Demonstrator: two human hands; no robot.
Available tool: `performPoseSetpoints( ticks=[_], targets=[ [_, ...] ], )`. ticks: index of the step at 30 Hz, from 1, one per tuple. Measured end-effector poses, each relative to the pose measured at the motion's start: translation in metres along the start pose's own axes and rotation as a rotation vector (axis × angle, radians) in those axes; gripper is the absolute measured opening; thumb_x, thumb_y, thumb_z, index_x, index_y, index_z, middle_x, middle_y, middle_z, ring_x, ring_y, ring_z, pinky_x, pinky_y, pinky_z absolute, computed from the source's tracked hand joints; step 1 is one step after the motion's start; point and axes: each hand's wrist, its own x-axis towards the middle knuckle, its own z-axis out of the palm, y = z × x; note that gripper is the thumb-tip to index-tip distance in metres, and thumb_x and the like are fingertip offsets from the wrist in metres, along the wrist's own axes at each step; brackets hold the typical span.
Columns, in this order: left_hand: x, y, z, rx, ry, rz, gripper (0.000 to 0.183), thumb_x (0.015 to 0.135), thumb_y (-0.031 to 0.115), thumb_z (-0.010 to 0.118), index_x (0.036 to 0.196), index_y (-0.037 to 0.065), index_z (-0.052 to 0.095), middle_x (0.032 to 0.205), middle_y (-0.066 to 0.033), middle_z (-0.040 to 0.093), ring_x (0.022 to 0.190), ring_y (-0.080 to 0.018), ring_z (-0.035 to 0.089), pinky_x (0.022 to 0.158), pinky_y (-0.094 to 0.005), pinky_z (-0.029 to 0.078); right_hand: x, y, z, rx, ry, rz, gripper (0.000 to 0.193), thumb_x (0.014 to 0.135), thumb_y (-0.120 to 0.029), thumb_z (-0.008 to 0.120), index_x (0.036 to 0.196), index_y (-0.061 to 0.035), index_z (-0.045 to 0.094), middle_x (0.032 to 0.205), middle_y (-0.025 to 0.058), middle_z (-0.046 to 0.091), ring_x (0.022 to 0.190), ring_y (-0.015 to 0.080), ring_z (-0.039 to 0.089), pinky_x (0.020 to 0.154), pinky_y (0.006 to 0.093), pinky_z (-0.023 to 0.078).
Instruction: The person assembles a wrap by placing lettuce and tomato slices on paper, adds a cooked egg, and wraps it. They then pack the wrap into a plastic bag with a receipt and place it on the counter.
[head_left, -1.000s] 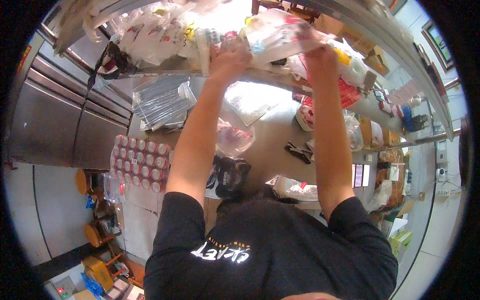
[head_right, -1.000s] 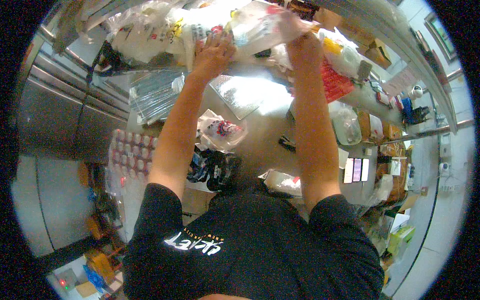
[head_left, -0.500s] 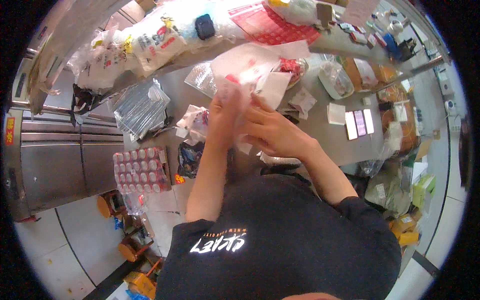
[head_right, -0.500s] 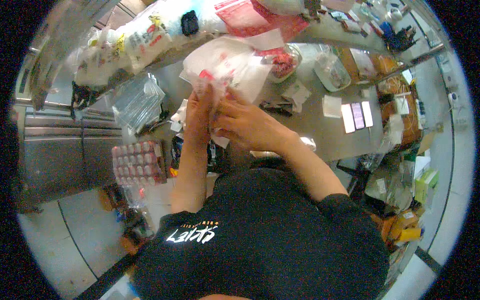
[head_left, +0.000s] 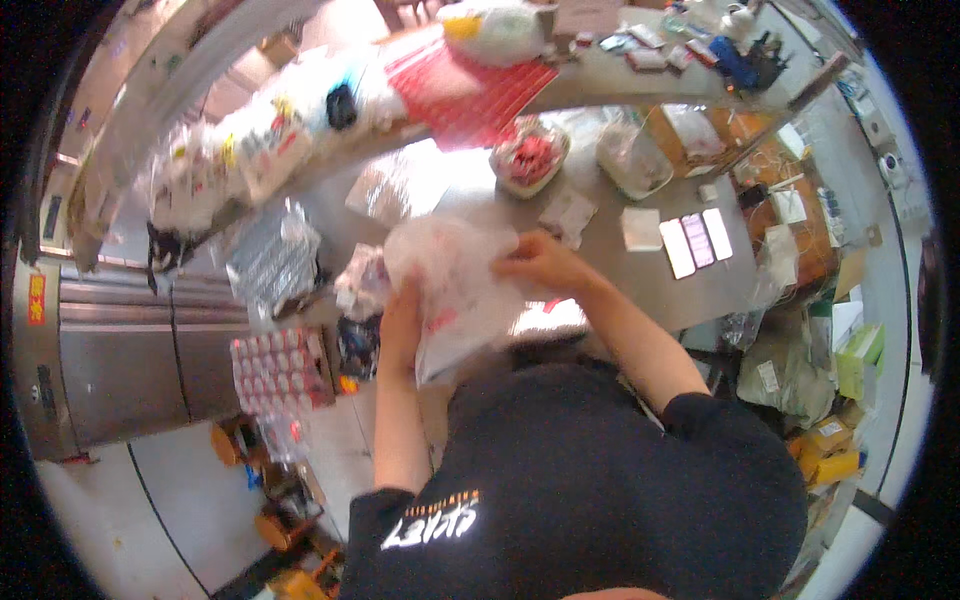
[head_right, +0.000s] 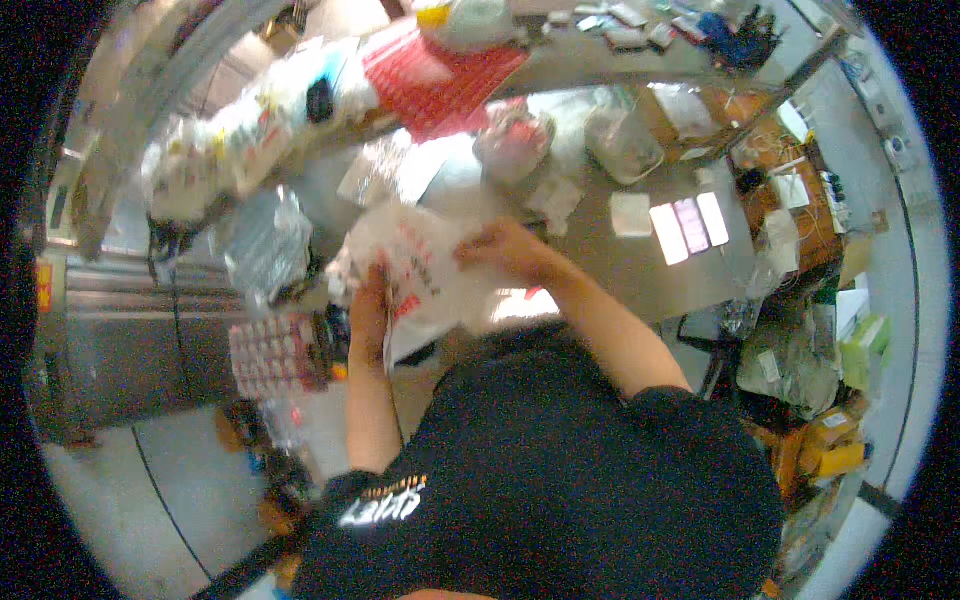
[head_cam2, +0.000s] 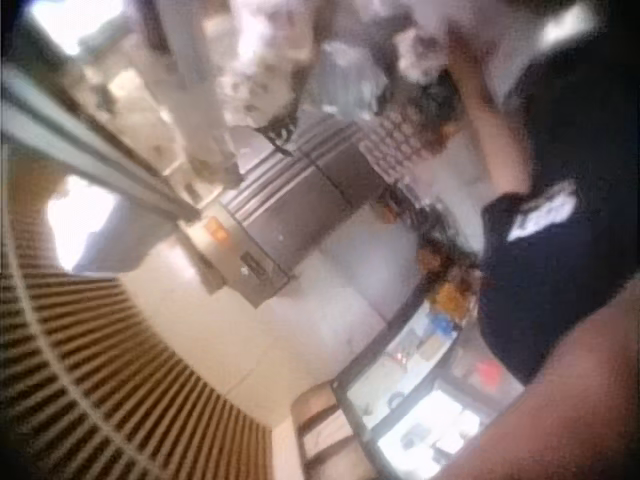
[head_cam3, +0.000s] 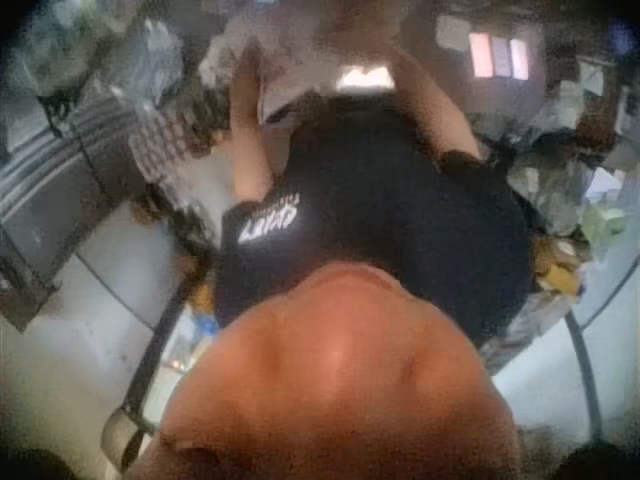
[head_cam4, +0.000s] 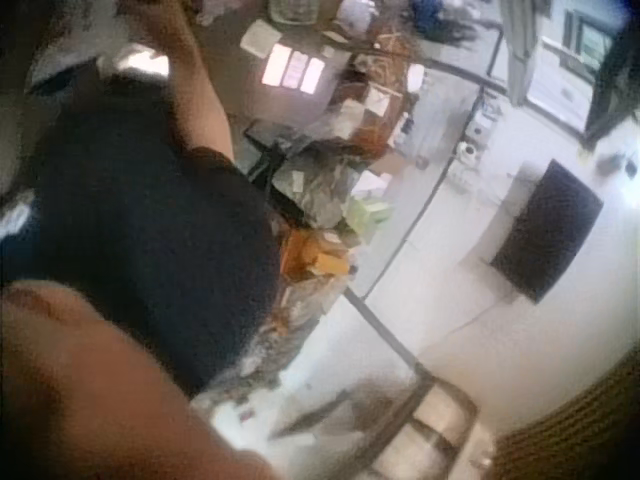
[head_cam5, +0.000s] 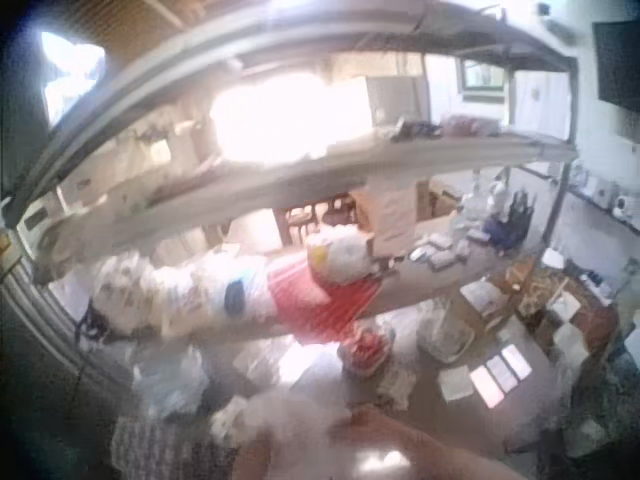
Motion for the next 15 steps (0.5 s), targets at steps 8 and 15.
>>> performPoseSetpoints(
  ticks=[8,15],
  targets=[
    [0.017,-0.072,-0.021,0.427,0.254,0.364,0.039,0.104,0.032,0.066,0.13,0.002,0.066,0.115,-0.0086,0.073,0.09,-0.0198,0.07,0.076,-0.033,0.056,-0.023,0.035,-0.009,0.228,0.035,0.01,0.031,0.093,-0.024,0.08,0.109,0.0028,0.078,0.097,0.0046,0.075,0.081,0.0126,0.066,0.072,0.0295,0.053],
    [-0.021,-0.085,0.057,0.867,0.089,0.603,0.026,0.101,0.026,0.072,0.112,0.003,0.073,0.101,-0.0069,0.076,0.086,-0.014,0.071,0.074,-0.0281,0.056,-0.041,0.056,0.007,-0.07,0.123,-0.263,0.026,0.09,-0.025,0.082,0.095,0.0001,0.077,0.083,0.0033,0.074,0.075,0.0128,0.065,0.069,0.0329,0.054]
  ],
)
